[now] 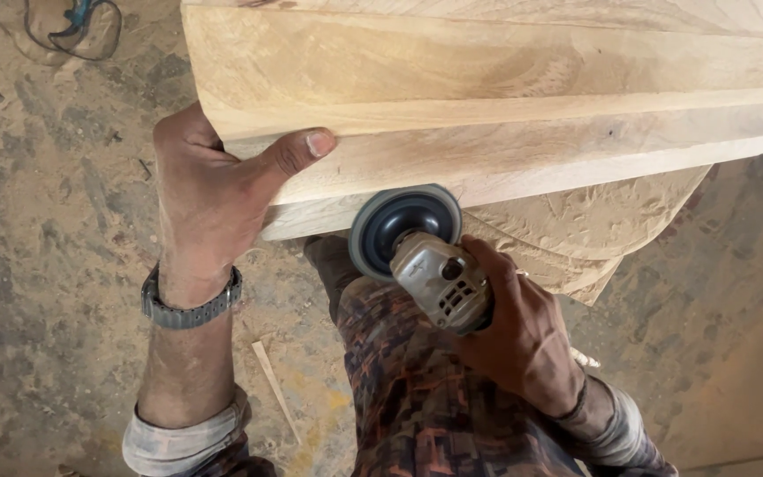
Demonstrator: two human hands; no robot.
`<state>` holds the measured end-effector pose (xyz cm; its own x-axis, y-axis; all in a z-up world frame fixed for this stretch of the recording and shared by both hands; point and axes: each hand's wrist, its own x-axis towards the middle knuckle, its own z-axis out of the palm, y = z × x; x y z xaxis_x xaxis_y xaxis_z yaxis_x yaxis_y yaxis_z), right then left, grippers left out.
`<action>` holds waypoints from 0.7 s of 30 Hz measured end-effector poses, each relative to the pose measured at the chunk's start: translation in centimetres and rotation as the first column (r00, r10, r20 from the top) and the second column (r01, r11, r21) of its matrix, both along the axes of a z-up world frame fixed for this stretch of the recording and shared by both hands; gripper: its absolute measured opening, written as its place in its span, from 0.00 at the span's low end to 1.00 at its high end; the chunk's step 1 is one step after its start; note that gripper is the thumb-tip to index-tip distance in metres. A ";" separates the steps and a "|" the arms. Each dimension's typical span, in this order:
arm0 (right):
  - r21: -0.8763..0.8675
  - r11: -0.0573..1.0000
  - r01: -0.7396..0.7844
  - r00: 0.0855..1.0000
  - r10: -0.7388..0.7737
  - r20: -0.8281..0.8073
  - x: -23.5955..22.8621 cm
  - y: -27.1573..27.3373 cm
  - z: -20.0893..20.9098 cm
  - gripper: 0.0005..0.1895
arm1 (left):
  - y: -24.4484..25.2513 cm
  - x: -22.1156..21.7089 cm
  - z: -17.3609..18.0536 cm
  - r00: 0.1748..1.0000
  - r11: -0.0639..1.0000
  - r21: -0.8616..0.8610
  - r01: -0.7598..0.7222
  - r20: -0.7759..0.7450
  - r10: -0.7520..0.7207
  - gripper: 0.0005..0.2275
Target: The person uses an angle grinder with a sanding disc to smooth the edges and surfaces of a large wooden board. They reposition the board several times to access different sides and continue sanding along the edges and flat surfaces.
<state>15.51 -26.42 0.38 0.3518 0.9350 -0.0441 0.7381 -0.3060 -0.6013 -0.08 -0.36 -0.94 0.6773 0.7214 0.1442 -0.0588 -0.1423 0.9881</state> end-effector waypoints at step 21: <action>0.061 0.995 0.076 0.996 -0.072 -0.061 2.4 -4.6 -1.8 0.50 | 0.0 0.3 0.4 0.996 0.995 0.089 -0.044 -0.079 0.051 0.19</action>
